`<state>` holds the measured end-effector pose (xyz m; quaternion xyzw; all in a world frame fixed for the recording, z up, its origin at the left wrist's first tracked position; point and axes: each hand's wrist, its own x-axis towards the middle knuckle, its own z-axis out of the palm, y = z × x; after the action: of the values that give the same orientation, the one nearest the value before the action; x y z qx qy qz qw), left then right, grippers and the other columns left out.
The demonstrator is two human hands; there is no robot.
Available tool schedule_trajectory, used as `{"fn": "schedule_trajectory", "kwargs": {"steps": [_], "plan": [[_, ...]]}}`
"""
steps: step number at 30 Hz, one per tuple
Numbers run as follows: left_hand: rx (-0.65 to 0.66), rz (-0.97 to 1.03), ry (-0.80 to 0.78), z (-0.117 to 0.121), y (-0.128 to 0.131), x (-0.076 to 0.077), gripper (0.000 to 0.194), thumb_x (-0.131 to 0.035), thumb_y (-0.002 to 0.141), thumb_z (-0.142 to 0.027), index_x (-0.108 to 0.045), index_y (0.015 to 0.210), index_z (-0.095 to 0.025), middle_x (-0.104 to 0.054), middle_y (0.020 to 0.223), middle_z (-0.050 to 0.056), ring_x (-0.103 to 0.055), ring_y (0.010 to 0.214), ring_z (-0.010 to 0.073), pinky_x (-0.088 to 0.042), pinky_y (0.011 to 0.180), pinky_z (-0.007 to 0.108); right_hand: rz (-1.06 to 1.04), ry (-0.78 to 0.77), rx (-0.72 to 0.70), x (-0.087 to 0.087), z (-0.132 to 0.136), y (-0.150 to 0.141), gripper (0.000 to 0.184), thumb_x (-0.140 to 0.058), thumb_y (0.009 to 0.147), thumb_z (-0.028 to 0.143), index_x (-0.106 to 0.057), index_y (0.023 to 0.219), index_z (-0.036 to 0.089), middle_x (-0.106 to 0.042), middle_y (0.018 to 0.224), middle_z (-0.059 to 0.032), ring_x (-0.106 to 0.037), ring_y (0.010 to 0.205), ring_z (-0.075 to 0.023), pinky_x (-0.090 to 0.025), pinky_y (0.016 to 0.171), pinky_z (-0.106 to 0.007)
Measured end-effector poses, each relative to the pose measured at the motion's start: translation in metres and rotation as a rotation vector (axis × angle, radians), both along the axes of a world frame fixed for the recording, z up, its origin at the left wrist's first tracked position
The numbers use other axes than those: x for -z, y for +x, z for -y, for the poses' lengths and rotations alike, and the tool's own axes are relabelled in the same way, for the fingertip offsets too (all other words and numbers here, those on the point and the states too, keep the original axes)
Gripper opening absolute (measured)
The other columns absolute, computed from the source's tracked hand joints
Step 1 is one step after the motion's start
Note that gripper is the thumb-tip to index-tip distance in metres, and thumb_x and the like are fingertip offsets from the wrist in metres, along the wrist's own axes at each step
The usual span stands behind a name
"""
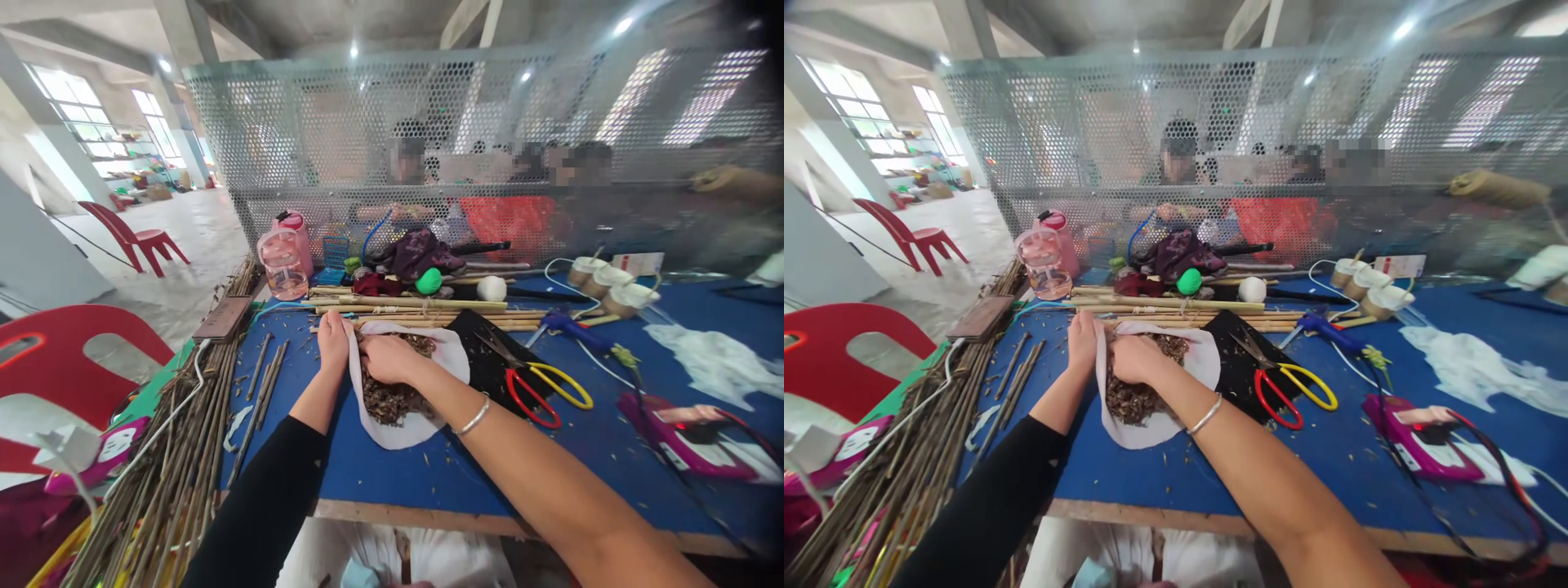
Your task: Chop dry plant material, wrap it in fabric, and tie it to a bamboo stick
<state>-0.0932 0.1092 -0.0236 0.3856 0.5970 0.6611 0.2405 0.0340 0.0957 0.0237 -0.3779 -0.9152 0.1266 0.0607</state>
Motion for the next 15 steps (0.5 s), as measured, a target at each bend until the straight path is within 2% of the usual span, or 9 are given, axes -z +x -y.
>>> {"fn": "schedule_trajectory", "kwargs": {"steps": [5,7,11,13,15], "plan": [[0.067,0.267,0.027,0.002,0.0,-0.004,0.031,-0.037,0.092,-0.036,-0.047,0.067,-0.021,-0.06,0.062,0.002,-0.053,0.057,0.0137,-0.044,0.062,0.027,-0.217,-0.013,-0.117,-0.006,0.003,0.027,0.028,-0.056,0.08,0.019,-0.072,0.103,0.021,-0.069,0.117,-0.0094,-0.063,0.109,-0.0286,-0.046,0.095,-0.039],[0.071,0.312,0.033,0.003,0.001,-0.005,0.031,-0.037,0.092,-0.037,-0.047,0.068,-0.021,-0.062,0.063,0.003,-0.055,0.057,0.0136,-0.046,0.063,0.027,-0.253,-0.002,-0.131,-0.009,0.004,0.033,0.027,-0.055,0.081,0.019,-0.073,0.101,0.022,-0.07,0.115,-0.0072,-0.063,0.107,-0.0271,-0.045,0.096,-0.039],[0.072,0.344,0.032,0.004,0.002,-0.007,0.029,-0.035,0.091,-0.036,-0.047,0.069,-0.021,-0.065,0.064,0.004,-0.055,0.056,0.0134,-0.048,0.062,0.027,-0.32,0.084,0.013,-0.011,-0.01,0.029,0.03,-0.048,0.085,0.013,-0.073,0.1,0.021,-0.072,0.107,-0.0075,-0.065,0.1,-0.0244,-0.046,0.091,-0.038],[0.089,0.334,0.042,0.005,0.003,-0.007,0.03,-0.035,0.09,-0.039,-0.046,0.069,-0.022,-0.065,0.065,0.004,-0.054,0.053,0.0131,-0.048,0.059,0.027,-0.312,0.125,0.071,-0.007,-0.024,0.022,0.028,-0.053,0.084,0.013,-0.071,0.105,0.019,-0.07,0.11,-0.0106,-0.063,0.103,-0.0253,-0.044,0.092,-0.037],[0.099,0.316,0.058,0.004,0.003,-0.005,0.033,-0.037,0.089,-0.045,-0.046,0.068,-0.022,-0.066,0.067,0.005,-0.053,0.053,0.0127,-0.048,0.057,0.027,-0.273,0.108,0.08,-0.001,-0.037,0.015,0.023,-0.062,0.08,0.016,-0.072,0.101,0.018,-0.07,0.106,-0.0124,-0.062,0.101,-0.0261,-0.044,0.089,-0.036]]}}
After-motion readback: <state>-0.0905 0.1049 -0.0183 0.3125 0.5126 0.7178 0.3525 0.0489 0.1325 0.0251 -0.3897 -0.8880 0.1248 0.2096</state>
